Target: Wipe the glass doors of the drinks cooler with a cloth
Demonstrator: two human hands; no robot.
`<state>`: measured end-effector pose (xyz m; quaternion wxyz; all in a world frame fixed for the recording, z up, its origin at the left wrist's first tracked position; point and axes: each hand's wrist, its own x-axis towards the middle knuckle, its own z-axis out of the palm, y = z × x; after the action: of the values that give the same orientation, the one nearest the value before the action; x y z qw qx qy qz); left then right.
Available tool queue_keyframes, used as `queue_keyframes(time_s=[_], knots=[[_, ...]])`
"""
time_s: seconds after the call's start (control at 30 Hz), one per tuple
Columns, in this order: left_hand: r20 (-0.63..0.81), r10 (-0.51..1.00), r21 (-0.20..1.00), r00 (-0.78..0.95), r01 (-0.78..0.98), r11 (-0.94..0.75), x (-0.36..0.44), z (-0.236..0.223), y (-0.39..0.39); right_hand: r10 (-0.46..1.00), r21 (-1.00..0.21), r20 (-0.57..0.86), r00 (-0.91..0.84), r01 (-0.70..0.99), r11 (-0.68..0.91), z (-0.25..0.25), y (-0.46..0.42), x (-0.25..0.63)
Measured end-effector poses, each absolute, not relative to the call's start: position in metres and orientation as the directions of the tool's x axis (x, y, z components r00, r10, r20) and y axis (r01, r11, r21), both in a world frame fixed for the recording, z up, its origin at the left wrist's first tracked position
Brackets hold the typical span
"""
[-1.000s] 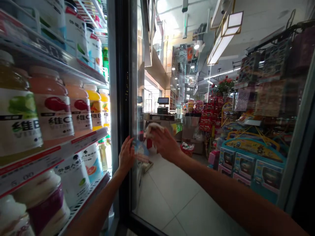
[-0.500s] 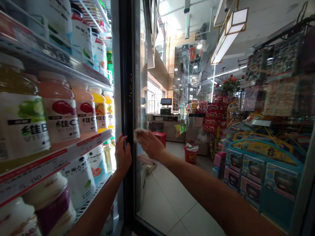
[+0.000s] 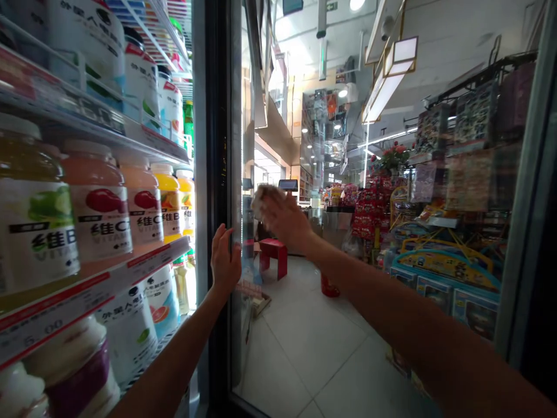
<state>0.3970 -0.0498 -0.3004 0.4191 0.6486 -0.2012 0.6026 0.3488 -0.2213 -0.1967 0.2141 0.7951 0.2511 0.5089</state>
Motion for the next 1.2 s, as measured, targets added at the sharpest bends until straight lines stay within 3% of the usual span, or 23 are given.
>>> queue_keyframes(time_s=[0.1, 0.17, 0.27, 0.33, 0.43, 0.6, 0.7, 0.8, 0.87, 0.93, 1.0, 1.1, 1.2], knots=[[0.958, 0.218, 0.280, 0.186, -0.776, -0.566, 0.395, -0.286, -0.068, 0.418, 0.414, 0.867, 0.271, 0.072, -0.907, -0.120, -0.242, 0.335], [0.958, 0.209, 0.281, 0.195, -0.771, -0.571, 0.394, -0.277, -0.080, 0.405, 0.403, 0.878, 0.256, 0.064, -0.913, -0.113, -0.254, 0.325], [0.961, 0.210, 0.272, 0.182, -0.768, -0.580, 0.392, -0.265, -0.096, 0.522, 0.520, 0.797, 0.304, 0.097, -0.849, -0.165, -0.269, 0.313], [0.967, 0.202, 0.247, 0.155, -0.771, -0.587, 0.391, -0.260, -0.108, 0.670, 0.655, 0.667, 0.325, 0.172, -0.736, -0.207, -0.281, 0.306], [0.975, 0.172, 0.219, 0.143, -0.770, -0.600, 0.387, -0.255, -0.126, 0.765, 0.742, 0.560, 0.317, 0.220, -0.634, -0.213, -0.305, 0.294], [0.976, 0.127, 0.219, 0.179, -0.740, -0.636, 0.376, -0.248, -0.160, 0.447, 0.457, 0.882, 0.150, -0.035, -0.889, -0.106, -0.350, 0.265], [0.970, 0.118, 0.236, 0.211, -0.732, -0.639, 0.368, -0.244, -0.177, 0.384, 0.399, 0.911, 0.147, -0.088, -0.913, -0.106, -0.357, 0.253], [0.971, 0.110, 0.234, 0.213, -0.736, -0.635, 0.363, -0.243, -0.186, 0.508, 0.544, 0.806, 0.303, -0.043, -0.838, -0.176, -0.351, 0.249], [0.974, 0.118, 0.224, 0.194, -0.744, -0.629, 0.363, -0.245, -0.189, 0.665, 0.697, 0.646, 0.375, 0.066, -0.714, -0.218, -0.350, 0.246], [0.978, 0.129, 0.209, 0.165, -0.756, -0.620, 0.365, -0.247, -0.189, 0.736, 0.766, 0.557, 0.384, 0.104, -0.635, -0.225, -0.358, 0.242], [0.981, 0.133, 0.195, 0.143, -0.768, -0.610, 0.367, -0.248, -0.190, 0.666, 0.708, 0.663, 0.342, 0.005, -0.706, -0.191, -0.375, 0.234], [0.982, 0.134, 0.189, 0.134, -0.771, -0.608, 0.369, -0.250, -0.191, 0.385, 0.407, 0.912, 0.144, -0.192, -0.893, -0.113, -0.408, 0.217], [0.983, 0.129, 0.182, 0.130, -0.768, -0.615, 0.370, -0.250, -0.191, 0.273, 0.287, 0.958, 0.090, -0.237, -0.928, -0.089, -0.426, 0.205]])
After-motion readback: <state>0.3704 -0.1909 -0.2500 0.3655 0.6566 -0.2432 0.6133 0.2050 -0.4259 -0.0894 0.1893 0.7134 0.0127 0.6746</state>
